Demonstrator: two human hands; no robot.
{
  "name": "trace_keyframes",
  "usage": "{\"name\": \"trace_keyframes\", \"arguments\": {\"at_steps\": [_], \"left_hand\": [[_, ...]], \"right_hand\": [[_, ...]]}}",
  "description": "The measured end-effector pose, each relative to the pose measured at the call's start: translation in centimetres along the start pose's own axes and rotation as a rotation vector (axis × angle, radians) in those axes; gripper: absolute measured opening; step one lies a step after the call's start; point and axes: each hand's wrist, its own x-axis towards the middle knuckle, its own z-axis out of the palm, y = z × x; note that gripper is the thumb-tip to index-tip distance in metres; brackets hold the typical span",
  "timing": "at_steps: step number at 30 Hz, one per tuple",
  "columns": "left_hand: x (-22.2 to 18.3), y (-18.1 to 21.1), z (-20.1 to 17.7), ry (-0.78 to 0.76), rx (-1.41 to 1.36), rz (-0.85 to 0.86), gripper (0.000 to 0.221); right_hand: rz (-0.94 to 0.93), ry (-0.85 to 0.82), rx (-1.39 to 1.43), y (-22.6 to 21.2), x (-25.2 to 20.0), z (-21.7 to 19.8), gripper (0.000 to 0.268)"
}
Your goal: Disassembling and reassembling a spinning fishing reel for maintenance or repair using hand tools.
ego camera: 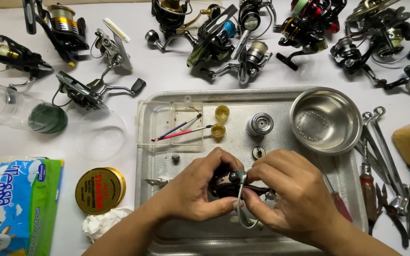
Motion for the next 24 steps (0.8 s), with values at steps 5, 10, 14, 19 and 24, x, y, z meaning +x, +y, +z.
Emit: {"name": "trace_keyframes", "arguments": {"at_steps": [5, 10, 14, 19, 24], "left_hand": [[0.0, 0.15, -0.05, -0.019, 0.004, -0.013, 0.044], [0.05, 0.35, -0.08, -0.017, -0.009, -0.037, 0.044], [-0.03, 0.29, 0.06, -0.021, 0.006, -0.043, 0.044], [-0.01, 0.39, 0.1, -0.015, 0.008, -0.047, 0.043], [0.01, 0.5, 0.02, -0.013, 0.006, -0.056, 0.042]], "right_hand": [[0.001, -0.023, 0.019, 0.11, -0.34, 0.16, 0.014], [-0.003, -0.014, 0.021, 0.02, -0.19, 0.17, 0.018], [-0.016, -0.021, -0.003, 0.03, -0.29, 0.13, 0.015], [-0.039, -0.033, 0.021, 0.07, -0.22, 0.05, 0.015], [-0.042, -0.055, 0.001, 0.27, -0.34, -0.1, 0.016]]}}
